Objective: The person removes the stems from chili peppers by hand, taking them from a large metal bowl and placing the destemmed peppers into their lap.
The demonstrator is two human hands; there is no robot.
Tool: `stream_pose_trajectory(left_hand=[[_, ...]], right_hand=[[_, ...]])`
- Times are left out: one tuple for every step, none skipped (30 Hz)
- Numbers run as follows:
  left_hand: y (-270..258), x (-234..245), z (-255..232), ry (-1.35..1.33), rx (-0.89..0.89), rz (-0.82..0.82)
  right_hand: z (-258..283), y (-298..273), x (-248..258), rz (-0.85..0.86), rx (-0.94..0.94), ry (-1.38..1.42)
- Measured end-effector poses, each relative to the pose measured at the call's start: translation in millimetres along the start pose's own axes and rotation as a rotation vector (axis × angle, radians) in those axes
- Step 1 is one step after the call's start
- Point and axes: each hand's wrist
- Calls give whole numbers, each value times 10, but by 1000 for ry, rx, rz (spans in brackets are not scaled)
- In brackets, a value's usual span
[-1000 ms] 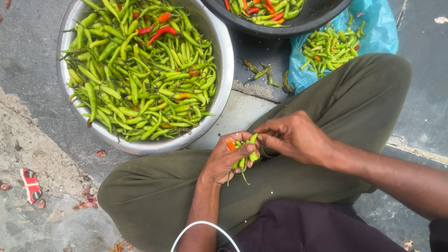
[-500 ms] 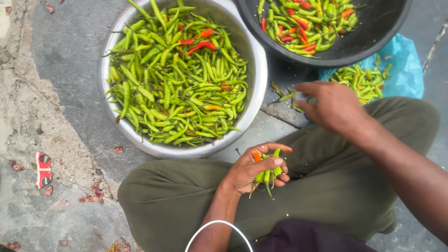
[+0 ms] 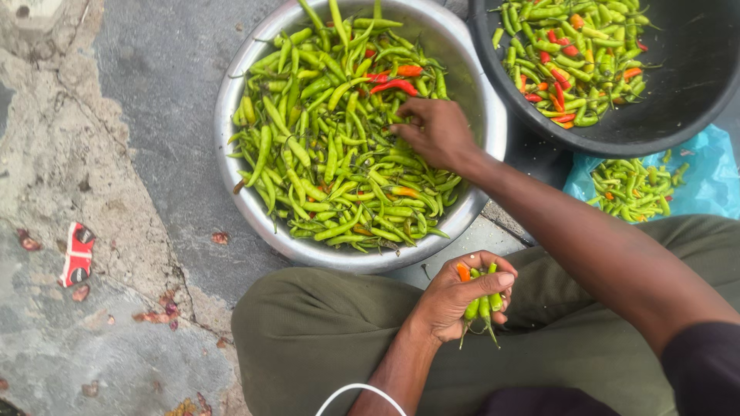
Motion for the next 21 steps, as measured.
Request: stream_pose_trajectory(left_hand=[[8,-11,0,-18,2,1],[30,-24,-3,-36,4,3],[21,-28,-7,-47,14,5],[19,-52,4,-61,15,2],[18,-53,-21,-64,16,0],[11,-57,-37,-67,17,-2],[18,-69,-35,-63,2,-11],[9,-64,-40,-60,-14,-20],[-3,-63,-41,-57,-32,-32],[7,-63,-48,-53,-39,-38],[1,-60,-48,-51,-41,-43],[-3,-61,-43,-49,-43,-49],[-8,-64,-38,-58,-67,-51],[-19,-70,-38,-68,-91,-54],[-47,-73,-58,-72,-110,-57],[-68,-63,-101,-66,-72,23],[-88,-62,-105,-66,-23,109],[-105,-67,-96,-69,26,195],[-115,-77,-90,-22,77,234],[-134,-92,-76,25,127,274],[-148,-91,-91,77,162,305]], right_hand=[[3,-150,112,15,-68,82],[11,-309,205,30,-138,164],[17,-438,271,59,-70,385],[8,-560,358,88,-1,606],[26,-647,396,107,74,828],[29,-743,454,178,-11,897],[23,-859,533,248,-101,961],[36,-968,573,318,-192,1025],[59,-1087,627,269,-117,1021],[90,-1190,669,219,-44,1014],[124,-1309,707,166,24,1006],[135,-1468,809,226,-18,1072],[131,-1641,914,282,-69,1141],[118,-1796,1027,337,-121,1210],[106,-1911,1093,396,-158,1189],[86,-2001,1136,455,-195,1169],[52,-2139,1183,507,-243,1147],[11,-2237,1187,535,-252,1124],[-36,-2306,1190,565,-255,1100],[-71,-2379,1193,595,-259,1077],[-103,-2400,1183,574,-138,1052]])
Point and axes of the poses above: each hand's wrist, its own y-axis towards the middle knuckle, its own x-axis out of the back of the hand, z = x × y, and after that the axes turned 4 degrees about x, right-handed
